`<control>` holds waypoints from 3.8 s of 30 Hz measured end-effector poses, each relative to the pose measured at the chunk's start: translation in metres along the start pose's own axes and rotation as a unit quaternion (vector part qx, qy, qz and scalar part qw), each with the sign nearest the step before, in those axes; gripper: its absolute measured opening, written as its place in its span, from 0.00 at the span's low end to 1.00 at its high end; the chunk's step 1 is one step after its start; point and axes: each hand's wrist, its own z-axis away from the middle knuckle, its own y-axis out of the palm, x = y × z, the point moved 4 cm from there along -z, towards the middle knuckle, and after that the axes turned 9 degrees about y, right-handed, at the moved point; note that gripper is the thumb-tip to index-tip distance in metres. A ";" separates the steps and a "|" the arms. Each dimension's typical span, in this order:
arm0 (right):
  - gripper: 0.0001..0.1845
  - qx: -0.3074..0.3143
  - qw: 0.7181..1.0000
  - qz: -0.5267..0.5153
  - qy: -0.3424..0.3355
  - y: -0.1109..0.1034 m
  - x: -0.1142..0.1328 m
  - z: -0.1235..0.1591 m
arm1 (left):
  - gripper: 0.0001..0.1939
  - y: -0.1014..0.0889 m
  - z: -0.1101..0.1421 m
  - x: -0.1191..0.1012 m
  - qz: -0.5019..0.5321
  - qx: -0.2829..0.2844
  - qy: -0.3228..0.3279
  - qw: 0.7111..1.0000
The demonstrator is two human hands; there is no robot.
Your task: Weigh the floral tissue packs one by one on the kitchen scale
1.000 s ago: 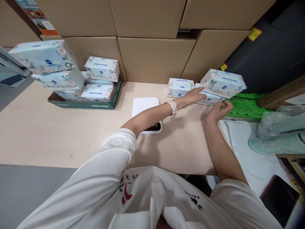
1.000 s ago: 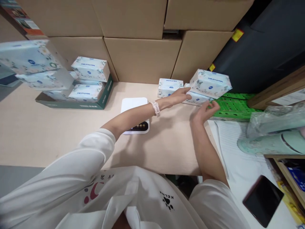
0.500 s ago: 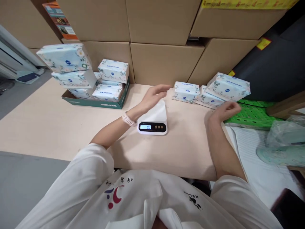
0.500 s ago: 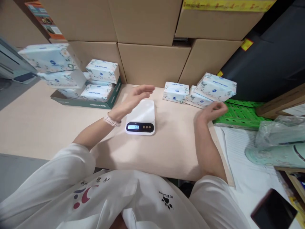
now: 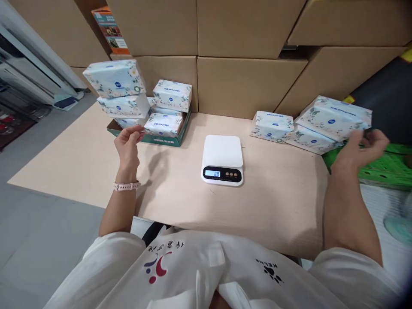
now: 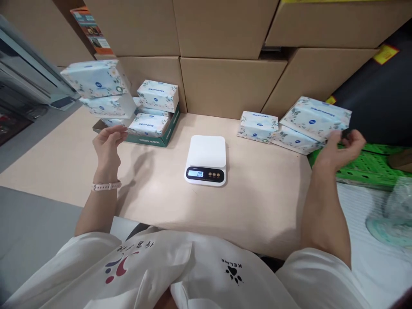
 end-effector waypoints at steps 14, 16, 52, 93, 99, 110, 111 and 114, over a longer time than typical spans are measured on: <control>0.39 0.687 0.699 -0.083 -0.179 0.064 0.286 0.325 | 0.25 0.008 -0.013 0.050 -0.302 0.100 0.070 0.946; 0.44 0.702 0.667 -0.064 -0.241 0.078 0.315 0.365 | 0.26 0.011 -0.012 0.048 -0.330 0.108 0.065 0.936; 0.53 0.642 0.668 0.064 -0.372 0.144 0.332 0.440 | 0.20 0.023 -0.010 0.050 -0.399 0.127 0.099 0.903; 0.25 0.550 0.822 -0.120 -0.083 -0.030 0.206 0.245 | 0.35 0.122 0.138 -0.027 0.180 0.430 0.111 0.878; 0.22 0.581 0.803 -0.125 -0.041 -0.023 0.197 0.262 | 0.34 0.114 0.144 -0.022 0.158 0.396 0.061 0.903; 0.26 0.581 0.805 -0.119 0.016 -0.020 0.171 0.259 | 0.35 0.121 0.149 -0.013 0.184 0.401 0.011 0.897; 0.27 0.571 0.810 -0.129 0.033 -0.021 0.164 0.259 | 0.35 0.121 0.150 -0.012 0.189 0.396 0.000 0.899; 0.31 0.519 0.835 -0.159 0.090 -0.025 0.141 0.262 | 0.32 0.120 0.147 -0.003 0.201 0.330 -0.072 0.920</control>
